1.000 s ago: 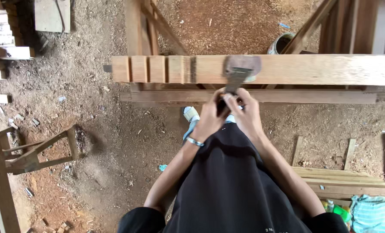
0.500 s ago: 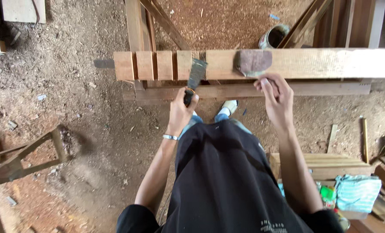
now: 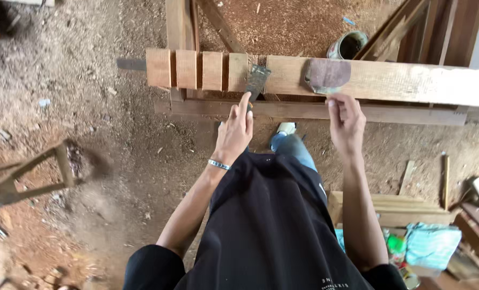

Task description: The person uses a scraper and sandpaper to smooth the surface of a long wooden beam and its notched sections by hand.

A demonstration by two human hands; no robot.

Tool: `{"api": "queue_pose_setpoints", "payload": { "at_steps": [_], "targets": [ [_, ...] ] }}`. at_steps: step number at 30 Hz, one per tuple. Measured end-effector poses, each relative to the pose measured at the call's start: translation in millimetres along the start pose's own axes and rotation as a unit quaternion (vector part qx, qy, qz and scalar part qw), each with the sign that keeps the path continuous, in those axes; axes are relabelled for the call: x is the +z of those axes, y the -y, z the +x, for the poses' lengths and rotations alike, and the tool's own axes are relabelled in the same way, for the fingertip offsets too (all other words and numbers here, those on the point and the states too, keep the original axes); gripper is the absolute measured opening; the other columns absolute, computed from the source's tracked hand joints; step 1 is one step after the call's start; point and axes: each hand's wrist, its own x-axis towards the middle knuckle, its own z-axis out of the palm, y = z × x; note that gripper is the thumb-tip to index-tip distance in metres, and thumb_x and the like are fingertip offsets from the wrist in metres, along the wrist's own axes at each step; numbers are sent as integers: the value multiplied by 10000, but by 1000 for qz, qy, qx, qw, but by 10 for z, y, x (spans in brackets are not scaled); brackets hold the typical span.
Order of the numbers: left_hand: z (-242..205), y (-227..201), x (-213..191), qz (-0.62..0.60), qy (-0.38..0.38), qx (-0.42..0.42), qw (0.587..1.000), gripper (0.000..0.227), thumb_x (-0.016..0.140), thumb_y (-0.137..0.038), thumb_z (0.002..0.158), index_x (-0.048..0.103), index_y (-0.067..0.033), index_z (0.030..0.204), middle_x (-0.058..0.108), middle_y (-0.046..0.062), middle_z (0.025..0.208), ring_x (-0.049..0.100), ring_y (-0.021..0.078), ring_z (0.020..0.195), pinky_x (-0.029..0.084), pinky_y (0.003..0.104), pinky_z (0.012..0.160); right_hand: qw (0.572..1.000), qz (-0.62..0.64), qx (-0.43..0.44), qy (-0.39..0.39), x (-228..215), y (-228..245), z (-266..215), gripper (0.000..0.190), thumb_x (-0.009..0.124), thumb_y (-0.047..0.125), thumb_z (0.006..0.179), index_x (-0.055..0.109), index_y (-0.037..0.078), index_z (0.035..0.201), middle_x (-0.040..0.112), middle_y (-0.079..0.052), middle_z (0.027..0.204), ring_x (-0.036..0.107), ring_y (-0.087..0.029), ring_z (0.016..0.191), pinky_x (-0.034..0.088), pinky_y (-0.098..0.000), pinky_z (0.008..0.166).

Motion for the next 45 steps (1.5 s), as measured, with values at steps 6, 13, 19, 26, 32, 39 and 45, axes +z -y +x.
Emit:
{"api": "queue_pose_setpoints", "payload": {
  "at_steps": [6,13,19,26,32,39,45],
  "targets": [
    [-133,-186,146,31,-24,-67,997,579,484,-229,1057,261,-159,1586,630,221,1132,689,417,741,577,497,643,988,-86,-128,15,239,-269,740,167,633,140,1091,673,48,1224,674,-163,1262,584,-309,1228,470,-490,1057],
    [-247,-323,404,124,-36,-101,986,666,540,-223,1035,221,-164,1616,615,239,1044,693,409,769,578,501,647,944,-191,-258,75,479,-475,1151,385,441,313,1175,567,22,1395,637,-200,1333,572,-347,1265,386,-513,1112],
    [-200,-324,395,178,-59,-112,976,706,597,-207,988,255,-212,1605,627,207,1082,697,373,681,583,487,597,952,-213,-181,125,485,-421,1107,363,453,364,1159,622,62,1270,661,-168,1131,592,-346,1086,403,-498,1016],
    [-322,-506,470,188,-73,-126,971,752,642,-156,947,265,-207,1596,636,173,1082,700,338,658,574,450,558,949,-207,-206,122,526,-568,1139,369,430,361,1163,600,62,1296,656,-158,1150,585,-325,1088,402,-491,992],
    [-320,-338,559,204,-103,-100,968,769,654,-111,978,275,-232,1636,603,133,1012,703,302,713,565,432,589,941,-237,-206,123,656,-826,1224,358,436,373,1180,584,71,1303,653,-159,1166,588,-309,1092,404,-492,1003],
    [-283,-332,633,185,-135,-92,969,792,671,-143,932,271,-244,1608,614,117,1013,679,296,641,553,438,569,945,-215,-216,119,575,-772,1140,315,450,317,1158,571,77,1320,662,-155,1192,585,-329,1112,407,-494,1029],
    [-244,-288,548,161,-141,-86,973,729,643,-167,988,278,-247,1614,647,121,1025,663,265,567,525,401,484,939,-237,-224,107,590,-788,1185,304,449,337,1201,565,78,1311,652,-163,1182,586,-323,1116,391,-511,1039]
  ]
}}
